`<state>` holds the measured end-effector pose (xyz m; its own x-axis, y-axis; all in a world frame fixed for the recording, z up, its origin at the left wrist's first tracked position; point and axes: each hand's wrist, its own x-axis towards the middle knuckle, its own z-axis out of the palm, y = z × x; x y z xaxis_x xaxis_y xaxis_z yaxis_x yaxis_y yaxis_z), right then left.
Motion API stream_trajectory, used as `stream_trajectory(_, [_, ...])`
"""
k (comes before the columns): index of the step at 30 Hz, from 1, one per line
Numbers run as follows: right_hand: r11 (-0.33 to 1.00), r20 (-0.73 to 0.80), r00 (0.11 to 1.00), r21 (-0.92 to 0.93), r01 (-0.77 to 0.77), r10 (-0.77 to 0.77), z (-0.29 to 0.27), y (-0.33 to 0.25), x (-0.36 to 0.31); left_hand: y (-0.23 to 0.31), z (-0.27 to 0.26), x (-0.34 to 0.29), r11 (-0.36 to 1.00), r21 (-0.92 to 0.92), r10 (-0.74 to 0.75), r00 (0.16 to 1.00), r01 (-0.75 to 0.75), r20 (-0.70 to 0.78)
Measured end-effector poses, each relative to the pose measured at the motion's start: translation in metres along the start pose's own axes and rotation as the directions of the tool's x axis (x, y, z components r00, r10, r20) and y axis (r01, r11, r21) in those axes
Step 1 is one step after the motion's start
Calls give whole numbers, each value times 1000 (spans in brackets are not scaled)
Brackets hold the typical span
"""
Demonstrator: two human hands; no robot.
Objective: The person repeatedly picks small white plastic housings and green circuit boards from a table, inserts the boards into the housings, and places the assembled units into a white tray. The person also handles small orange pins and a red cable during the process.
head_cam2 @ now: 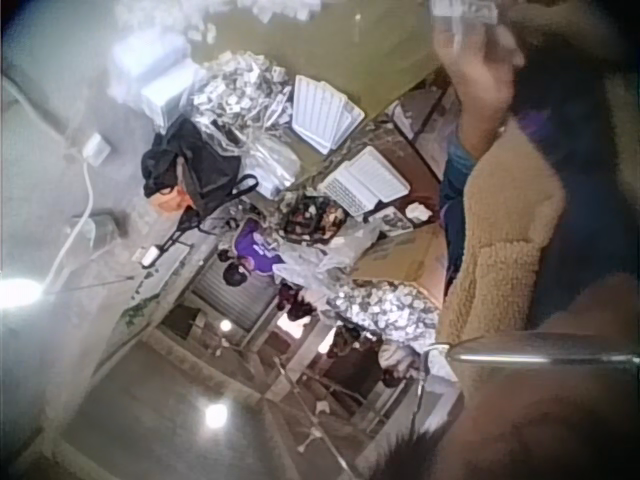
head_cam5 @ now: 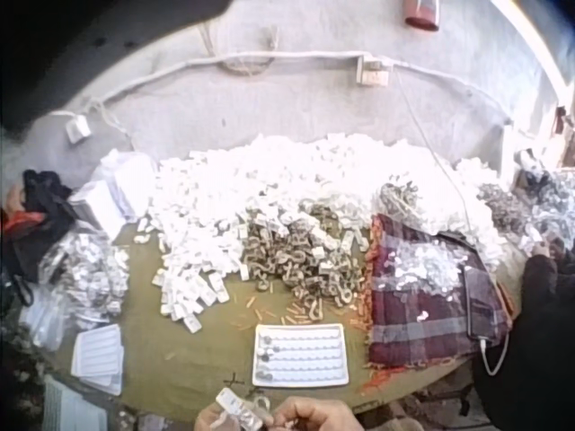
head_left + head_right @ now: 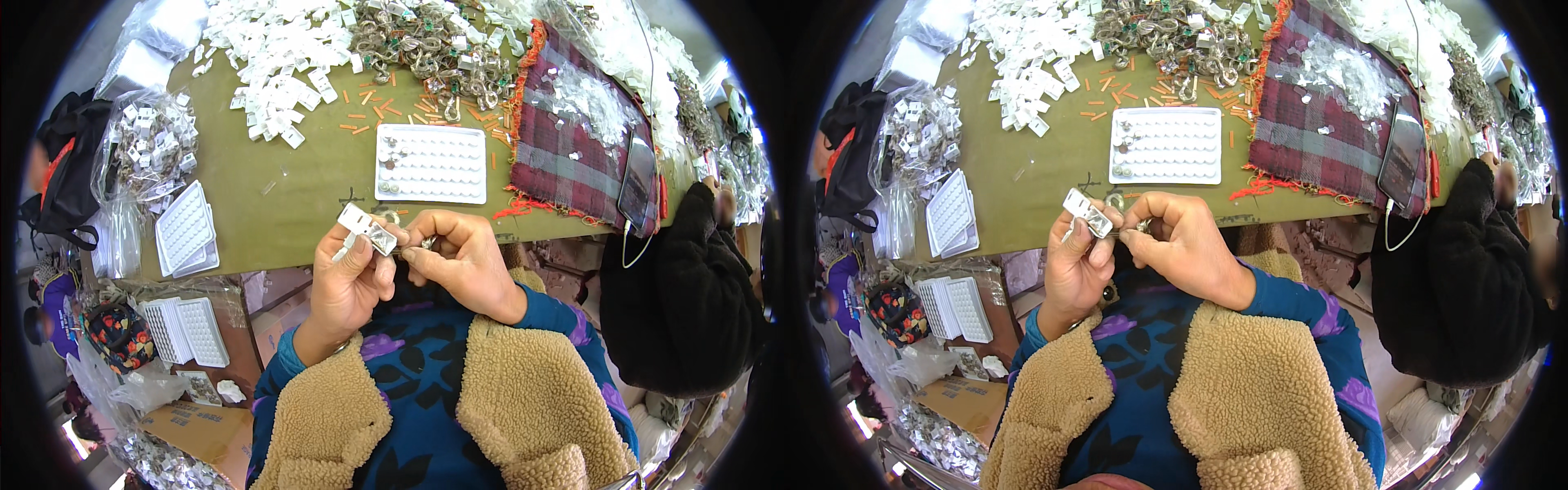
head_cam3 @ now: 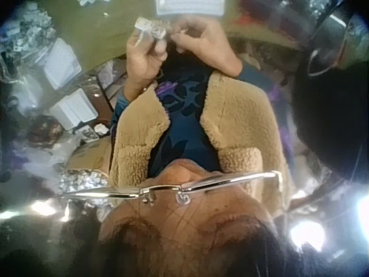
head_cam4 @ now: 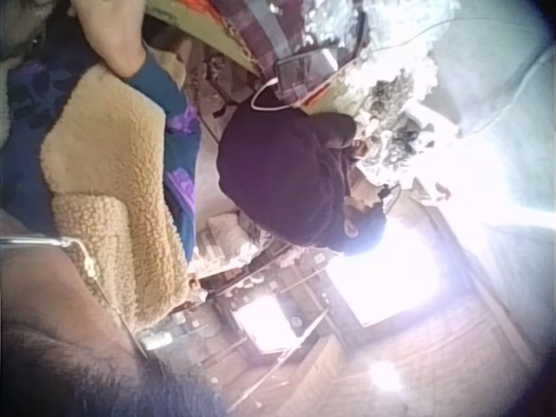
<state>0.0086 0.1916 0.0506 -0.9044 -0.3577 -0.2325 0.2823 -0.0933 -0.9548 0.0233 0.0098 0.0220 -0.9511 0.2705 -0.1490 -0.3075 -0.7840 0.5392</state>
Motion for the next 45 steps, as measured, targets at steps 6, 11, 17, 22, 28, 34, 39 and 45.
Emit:
stream_trajectory(6, [717, -61, 789, -463, 521, -612, 2, -1, 3, 0, -2, -2, 967, 254, 29, 999, -19, -37])
stream_trajectory(11, [748, 63, 883, -505, 430, -465, 5, -1, 2, -2, 1, -9, 866, 499, 63, 996, -23, -63])
stream_trajectory(17, [744, 23, 930, -594, 308, -366, 4, 5, 6, -6, 0, -12, 813, 581, 23, 996, 32, -88])
stream_trajectory(22, [655, 154, 816, -522, 546, -557, 4, 7, 11, -4, -1, -7, 878, 479, 49, 992, 14, -118])
stream_trajectory(28, [626, -46, 824, -674, 392, -565, -15, 0, 38, 8, -7, 2, 940, 331, 133, 980, -79, -146])
stream_trajectory(34, [421, 13, 752, -822, 383, -659, -17, 11, 80, 21, -20, 10, 948, 293, 182, 968, -126, -173])
stream_trajectory(39, [352, 0, 746, -881, 315, -666, -17, 9, 98, 22, -28, 18, 954, 280, 159, 973, -109, -165])
stream_trajectory(45, [403, -56, 789, -880, 250, -612, -12, 16, 105, 23, -32, 22, 955, 271, 159, 977, -117, -140])
